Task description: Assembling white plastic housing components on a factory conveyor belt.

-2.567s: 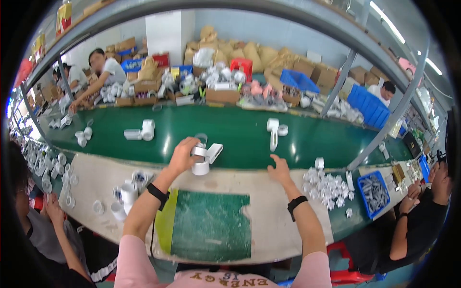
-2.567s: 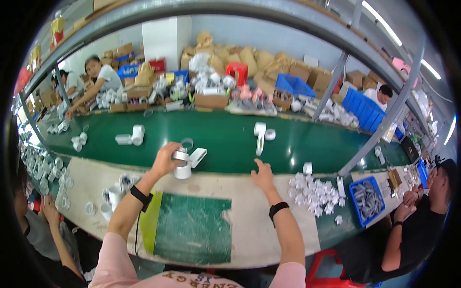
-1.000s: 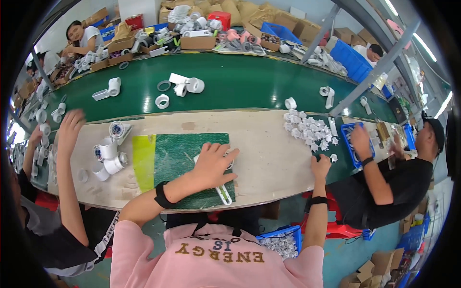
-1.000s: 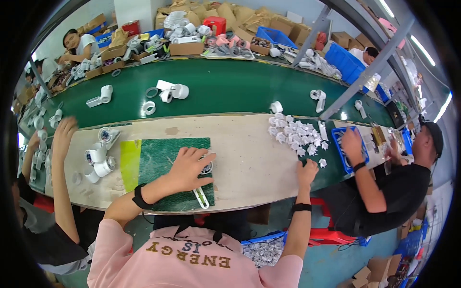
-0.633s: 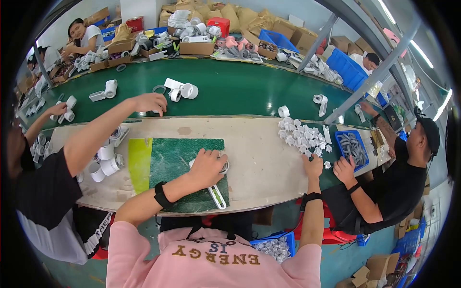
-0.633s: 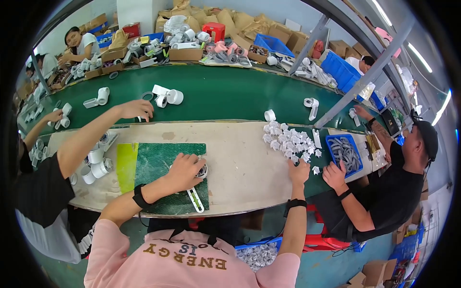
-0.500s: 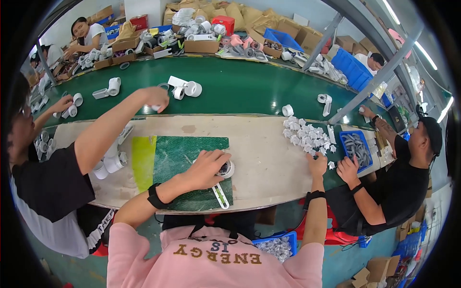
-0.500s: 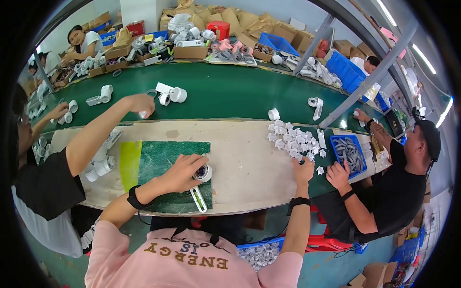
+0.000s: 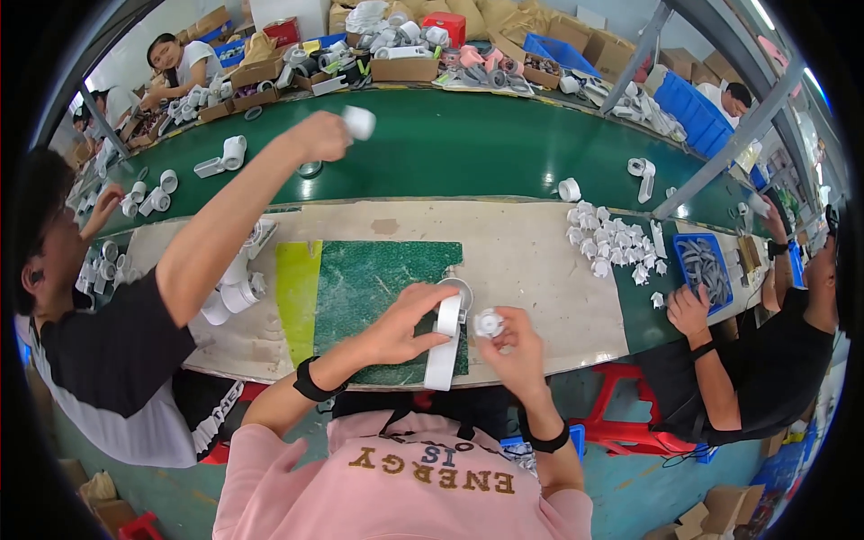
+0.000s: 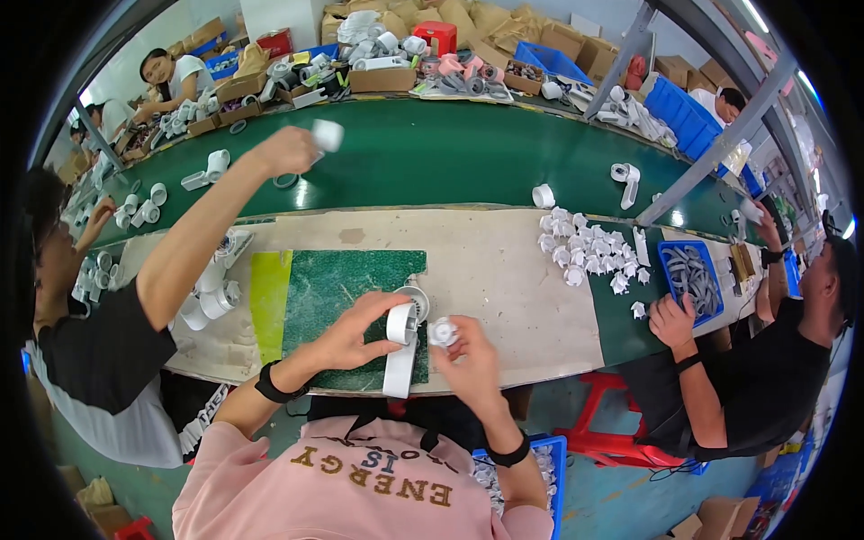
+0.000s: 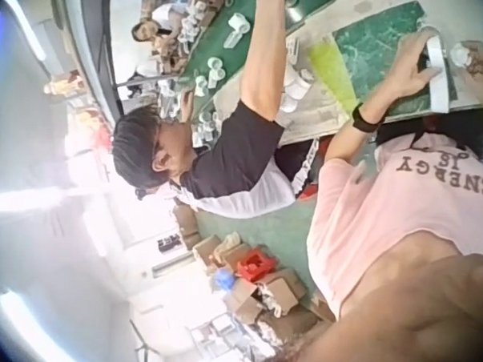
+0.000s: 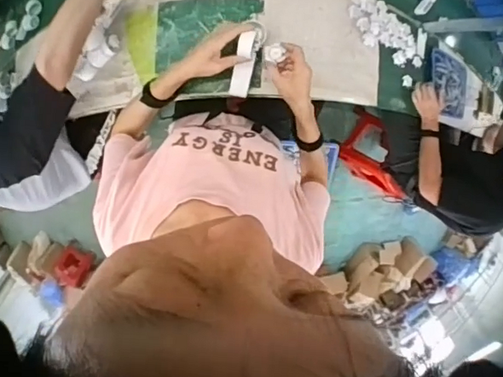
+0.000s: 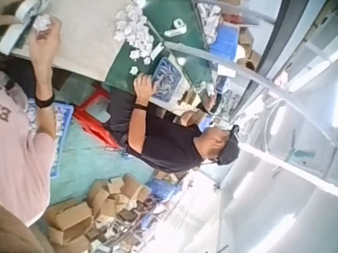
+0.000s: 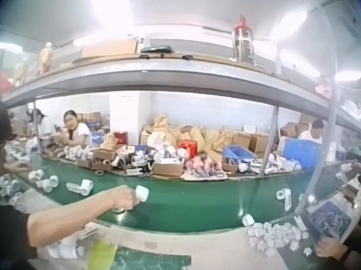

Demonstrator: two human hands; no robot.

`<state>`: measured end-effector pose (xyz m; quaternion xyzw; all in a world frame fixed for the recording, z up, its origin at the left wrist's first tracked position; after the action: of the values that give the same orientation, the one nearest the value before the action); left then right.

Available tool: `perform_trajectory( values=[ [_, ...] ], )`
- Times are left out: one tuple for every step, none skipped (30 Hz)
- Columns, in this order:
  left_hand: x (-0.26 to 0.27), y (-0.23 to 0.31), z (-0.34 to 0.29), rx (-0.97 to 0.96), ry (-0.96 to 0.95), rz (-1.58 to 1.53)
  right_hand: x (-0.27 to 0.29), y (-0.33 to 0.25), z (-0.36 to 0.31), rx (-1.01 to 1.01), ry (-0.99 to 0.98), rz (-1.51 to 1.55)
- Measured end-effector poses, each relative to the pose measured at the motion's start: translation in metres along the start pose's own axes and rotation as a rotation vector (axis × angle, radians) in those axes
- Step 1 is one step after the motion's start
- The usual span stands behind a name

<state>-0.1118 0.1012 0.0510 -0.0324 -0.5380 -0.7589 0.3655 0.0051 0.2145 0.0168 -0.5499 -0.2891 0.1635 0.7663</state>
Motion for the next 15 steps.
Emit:
perform_trajectory(
  values=[
    [-0.004,0.003,0.000,-0.025,-0.016,0.019,-0.013,-0.007,-0.004,0.005,-0.076,-0.048],
    [-0.004,0.008,0.000,-0.044,-0.015,0.034,-0.018,-0.012,-0.005,0.005,-0.073,-0.045],
    [-0.004,0.013,-0.001,-0.064,-0.013,0.049,-0.023,-0.019,-0.005,0.061,-0.076,-0.098],
    [-0.005,0.013,-0.001,-0.057,-0.026,0.054,-0.025,-0.025,-0.006,0.117,-0.080,-0.151],
    [-0.007,0.011,-0.003,-0.055,-0.035,0.056,-0.025,-0.024,-0.006,0.116,-0.078,-0.149],
    [-0.008,0.011,-0.004,-0.051,-0.042,0.053,-0.026,-0.025,-0.006,0.123,-0.076,-0.143],
    [-0.008,0.011,-0.005,-0.046,-0.049,0.050,-0.026,-0.025,-0.006,0.129,-0.073,-0.137],
    [-0.010,0.009,-0.006,-0.043,-0.059,0.056,-0.026,-0.026,-0.006,0.130,-0.072,-0.136],
    [-0.010,0.010,-0.007,-0.039,-0.055,0.058,-0.026,-0.028,-0.007,0.147,-0.073,-0.129],
    [-0.010,0.011,-0.007,-0.043,-0.051,0.058,-0.026,-0.030,-0.007,0.163,-0.074,-0.123],
    [-0.010,0.012,-0.007,-0.048,-0.047,0.058,-0.025,-0.029,-0.007,0.163,-0.074,-0.122],
    [-0.010,0.013,-0.007,-0.048,-0.048,0.058,-0.024,-0.028,-0.007,0.153,-0.076,-0.131],
    [-0.010,0.014,-0.006,-0.056,-0.042,0.065,-0.023,-0.026,-0.007,0.143,-0.079,-0.139],
    [-0.010,0.015,-0.007,-0.064,-0.036,0.072,-0.022,-0.027,-0.007,0.141,-0.078,-0.140],
    [-0.010,0.015,-0.006,-0.064,-0.036,0.073,-0.022,-0.029,-0.007,0.143,-0.078,-0.150]
  ],
)
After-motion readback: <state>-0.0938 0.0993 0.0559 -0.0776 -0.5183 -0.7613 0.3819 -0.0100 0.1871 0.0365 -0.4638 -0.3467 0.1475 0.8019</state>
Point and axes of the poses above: each hand's wrist, its own z-axis towards the middle knuckle, its own x-axis out of the back of the hand, y = z × x, the point moved 10 cm from there along z, towards the middle knuckle, and after that the axes turned 11 degrees about y, right-handed, at the moved point
